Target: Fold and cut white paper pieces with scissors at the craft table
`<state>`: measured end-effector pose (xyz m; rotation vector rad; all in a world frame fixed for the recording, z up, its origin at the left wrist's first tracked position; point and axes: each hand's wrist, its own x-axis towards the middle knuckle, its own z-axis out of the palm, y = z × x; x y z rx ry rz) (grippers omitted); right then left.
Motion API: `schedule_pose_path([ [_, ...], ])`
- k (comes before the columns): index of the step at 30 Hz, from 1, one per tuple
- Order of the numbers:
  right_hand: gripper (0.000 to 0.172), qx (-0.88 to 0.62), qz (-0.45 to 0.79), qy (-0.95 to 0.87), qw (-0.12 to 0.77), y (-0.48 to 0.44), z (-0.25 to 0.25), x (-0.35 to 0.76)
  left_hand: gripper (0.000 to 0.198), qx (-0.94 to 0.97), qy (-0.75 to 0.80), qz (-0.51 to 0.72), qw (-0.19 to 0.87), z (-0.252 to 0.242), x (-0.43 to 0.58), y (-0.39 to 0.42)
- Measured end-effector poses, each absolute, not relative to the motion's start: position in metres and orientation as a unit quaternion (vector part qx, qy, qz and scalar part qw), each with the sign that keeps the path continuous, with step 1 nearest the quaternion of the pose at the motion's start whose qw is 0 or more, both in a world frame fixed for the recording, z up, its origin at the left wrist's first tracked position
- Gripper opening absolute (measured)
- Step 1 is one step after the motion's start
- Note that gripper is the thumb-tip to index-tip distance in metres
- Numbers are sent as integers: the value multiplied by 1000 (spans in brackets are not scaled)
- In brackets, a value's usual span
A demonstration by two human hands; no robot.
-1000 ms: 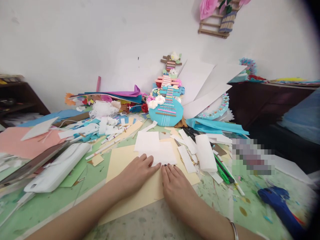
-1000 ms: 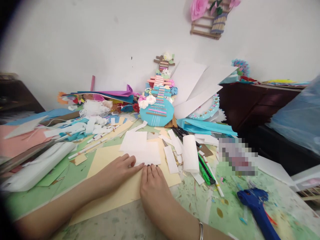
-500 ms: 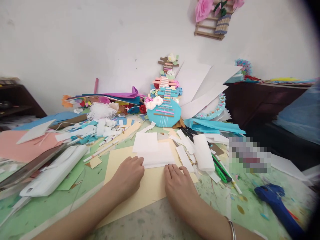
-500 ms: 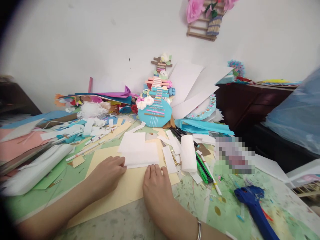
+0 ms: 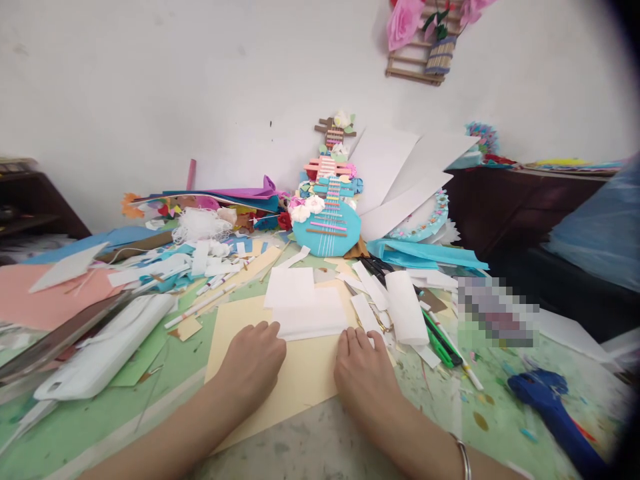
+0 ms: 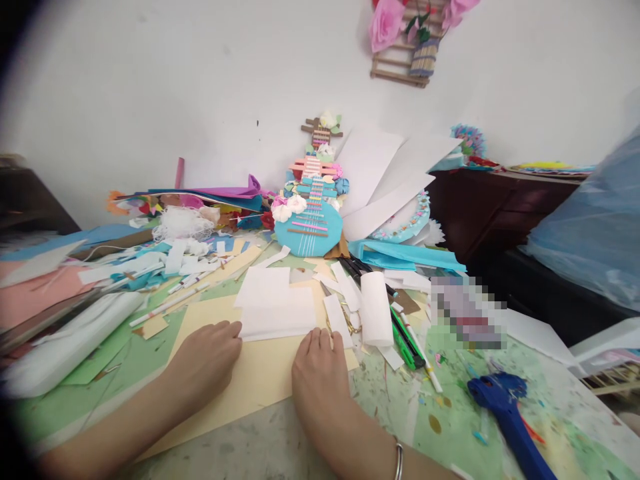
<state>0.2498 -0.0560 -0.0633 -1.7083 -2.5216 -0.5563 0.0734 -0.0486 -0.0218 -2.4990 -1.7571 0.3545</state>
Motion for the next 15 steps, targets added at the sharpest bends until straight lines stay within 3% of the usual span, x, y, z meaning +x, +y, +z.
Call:
schedule_pose_path([
  [15, 20, -551, -93, -826, -69, -46, -42, 255, 33, -777, -619, 118, 4, -18, 79, -51],
])
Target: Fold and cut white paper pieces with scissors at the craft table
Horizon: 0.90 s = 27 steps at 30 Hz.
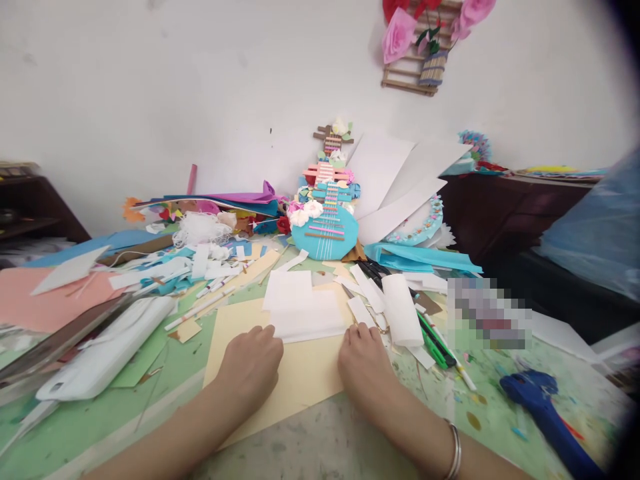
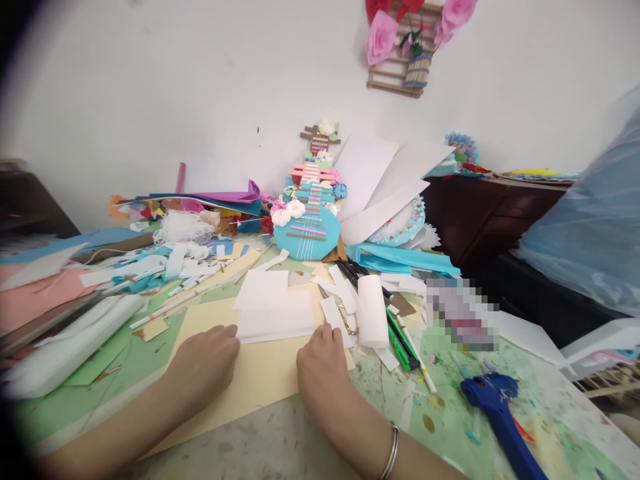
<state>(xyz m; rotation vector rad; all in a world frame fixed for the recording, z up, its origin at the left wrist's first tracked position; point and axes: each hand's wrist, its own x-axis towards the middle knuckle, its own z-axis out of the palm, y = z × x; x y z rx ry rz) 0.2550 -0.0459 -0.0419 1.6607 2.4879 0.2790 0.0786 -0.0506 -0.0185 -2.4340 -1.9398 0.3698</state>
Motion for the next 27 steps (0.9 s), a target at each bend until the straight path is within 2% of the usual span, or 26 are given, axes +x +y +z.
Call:
schedule_pose_path([
  [8, 23, 547, 88, 826, 107, -48, -33, 249, 26, -766, -639, 60, -34, -19, 65, -44],
  [12, 22, 539, 68, 827, 142, -47, -29, 243, 23, -772, -606, 8, -190, -15, 35, -30],
  [16, 20, 536, 85, 830, 129, -46, -34, 245, 24, -759, -570, -13, -313, -14, 18, -18],
  [19, 19, 535, 97, 832, 109, -45, -38, 247, 25, -748, -575, -21, -332, -12, 18, -17],
  [23, 20, 535, 94, 833, 105, -46, -38, 249, 17, -753, -570, -1, -329, -7, 17, -21],
  [27, 18, 522, 103, 840, 101, -44, -37, 247, 23, -744, -579, 30, -332, -4, 13, -25],
])
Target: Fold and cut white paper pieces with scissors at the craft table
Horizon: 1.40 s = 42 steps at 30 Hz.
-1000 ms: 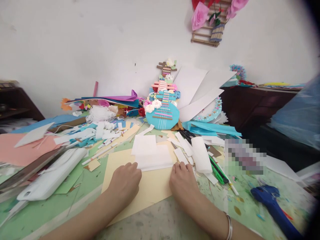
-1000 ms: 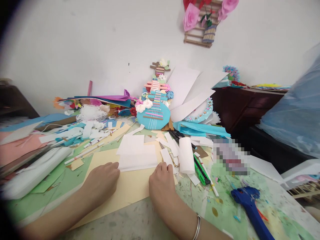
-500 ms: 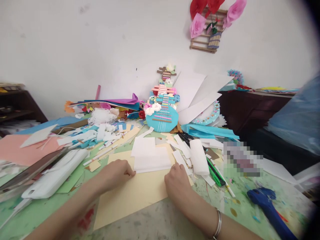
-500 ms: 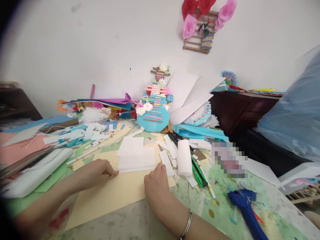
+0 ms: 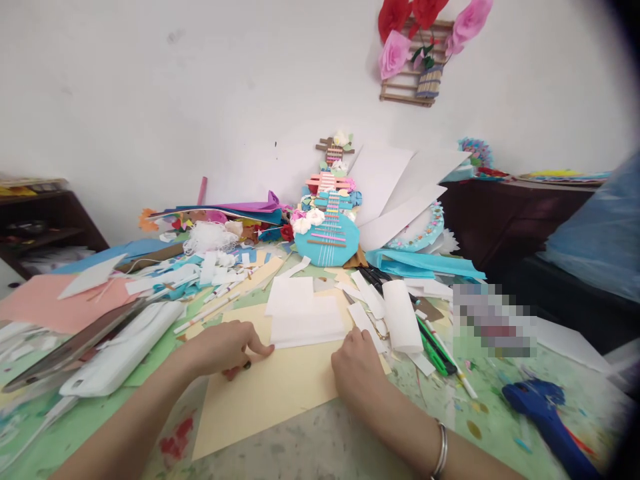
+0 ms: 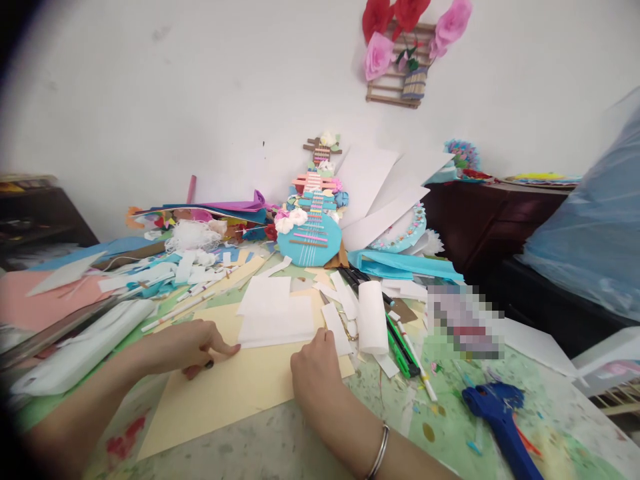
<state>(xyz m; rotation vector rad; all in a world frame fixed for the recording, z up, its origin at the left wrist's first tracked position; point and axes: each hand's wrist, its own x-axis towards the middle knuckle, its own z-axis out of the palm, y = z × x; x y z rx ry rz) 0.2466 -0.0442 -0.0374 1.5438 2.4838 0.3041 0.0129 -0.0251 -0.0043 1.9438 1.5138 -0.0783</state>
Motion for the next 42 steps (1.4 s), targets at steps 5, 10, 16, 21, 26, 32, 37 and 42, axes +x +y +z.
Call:
schedule_pose_path([
  [5, 17, 528, 94, 837, 106, -45, -36, 245, 24, 738, 584, -34, 336, -10, 9, -23],
  [10, 22, 572, 86, 813, 64, -51, -37, 251, 21, 799, 543, 54, 251, -13, 20, -17],
  [16, 38, 456, 159, 872, -83, -53, -63, 248, 24, 876, 435, 172, 117, -30, 53, -28],
  [21, 41, 358, 148, 914, -122, -54, -85, 242, 23, 913, 396, 91, -42, -50, 70, -37],
  [26, 40, 402, 157, 896, -100, -54, -89, 242, 21, 901, 422, 25, -92, -53, 69, -38],
  [32, 47, 533, 142, 834, -35, -54, -73, 241, 28, 865, 494, -20, -88, -45, 71, -43],
  [37, 35, 558, 125, 821, -13, -51, -56, 244, 31, 849, 522, -30, -73, -41, 72, -46],
  [42, 22, 589, 81, 800, -85, -34, -48, 259, 38, 845, 525, 39, -91, -46, 67, -39],
])
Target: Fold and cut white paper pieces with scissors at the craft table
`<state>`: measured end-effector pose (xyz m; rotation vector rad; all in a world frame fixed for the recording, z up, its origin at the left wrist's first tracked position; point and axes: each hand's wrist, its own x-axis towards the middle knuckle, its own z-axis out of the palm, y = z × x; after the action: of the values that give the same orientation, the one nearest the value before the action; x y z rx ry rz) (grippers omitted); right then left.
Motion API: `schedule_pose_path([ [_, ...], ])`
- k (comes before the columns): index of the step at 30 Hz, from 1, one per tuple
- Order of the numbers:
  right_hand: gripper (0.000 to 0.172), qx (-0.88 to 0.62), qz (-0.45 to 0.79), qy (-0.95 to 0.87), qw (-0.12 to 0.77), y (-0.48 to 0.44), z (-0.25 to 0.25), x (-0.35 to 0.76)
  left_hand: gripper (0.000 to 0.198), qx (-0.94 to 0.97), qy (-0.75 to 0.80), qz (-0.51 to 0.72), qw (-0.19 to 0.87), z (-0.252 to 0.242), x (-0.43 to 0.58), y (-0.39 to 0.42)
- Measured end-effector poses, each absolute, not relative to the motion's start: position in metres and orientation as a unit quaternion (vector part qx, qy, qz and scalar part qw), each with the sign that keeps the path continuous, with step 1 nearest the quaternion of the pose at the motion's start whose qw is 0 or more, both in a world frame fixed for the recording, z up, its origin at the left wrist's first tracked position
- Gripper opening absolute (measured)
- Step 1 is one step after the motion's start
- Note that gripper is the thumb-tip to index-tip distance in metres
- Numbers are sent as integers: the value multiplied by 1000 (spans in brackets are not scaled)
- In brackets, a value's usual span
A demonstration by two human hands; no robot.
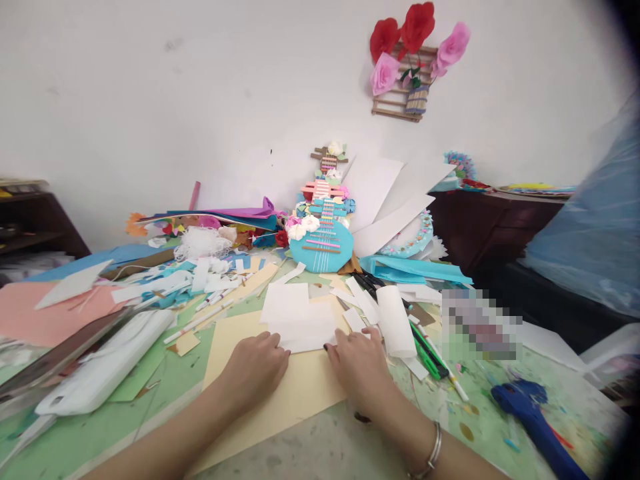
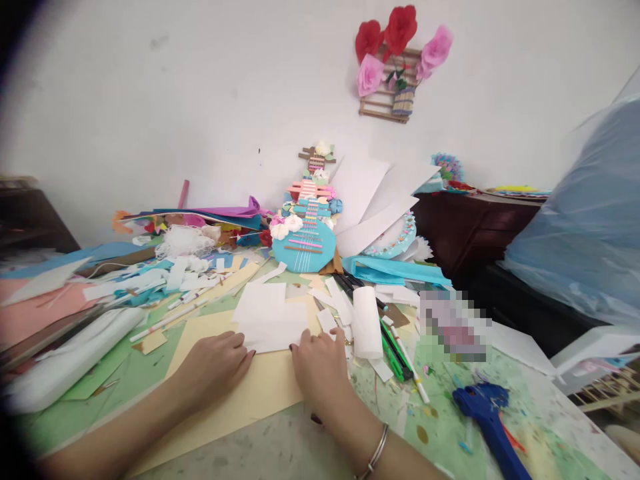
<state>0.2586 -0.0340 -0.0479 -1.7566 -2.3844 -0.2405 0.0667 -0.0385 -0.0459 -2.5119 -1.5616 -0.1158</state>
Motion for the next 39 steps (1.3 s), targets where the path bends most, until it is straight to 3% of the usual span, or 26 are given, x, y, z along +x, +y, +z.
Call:
schedule_pose_path([
  [2, 18, -612, -51, -778, 132, -24, -49, 264, 40, -846, -523, -55, 91, -46, 66, -35],
  [6, 35, -628, 55, -745, 219, -10, -55, 268, 40, -846, -520, -96, 72, -46, 64, -30],
  [10, 24, -600, 170, -731, 277, -5, -59, 269, 37, -841, -512, -175, -3, -49, 62, -25],
  [14, 26, -532, 252, -722, 363, -6, -55, 271, 24, -830, -473, -281, -95, -47, 59, -23],
  [18, 25, -392, 417, -693, 440, -11, -43, 275, 51, -823, -427, -334, -168, -38, 55, -20],
  [23, 29, -243, 600, -604, 464, -14, -33, 281, 69, -714, -402, -383, -426, -40, 50, -11],
  [27, 30, -214, 635, -585, 458, -10, -39, 280, 88, -581, -340, -344, -655, -39, 59, -17],
  [29, 34, -227, 626, -583, 465, -6, -44, 279, 92, -541, -321, -308, -714, -36, 67, -23],
  [39, 38, -273, 636, -502, 519, 0, -47, 278, 39, -443, -395, -349, -725, -40, 80, -32],
])
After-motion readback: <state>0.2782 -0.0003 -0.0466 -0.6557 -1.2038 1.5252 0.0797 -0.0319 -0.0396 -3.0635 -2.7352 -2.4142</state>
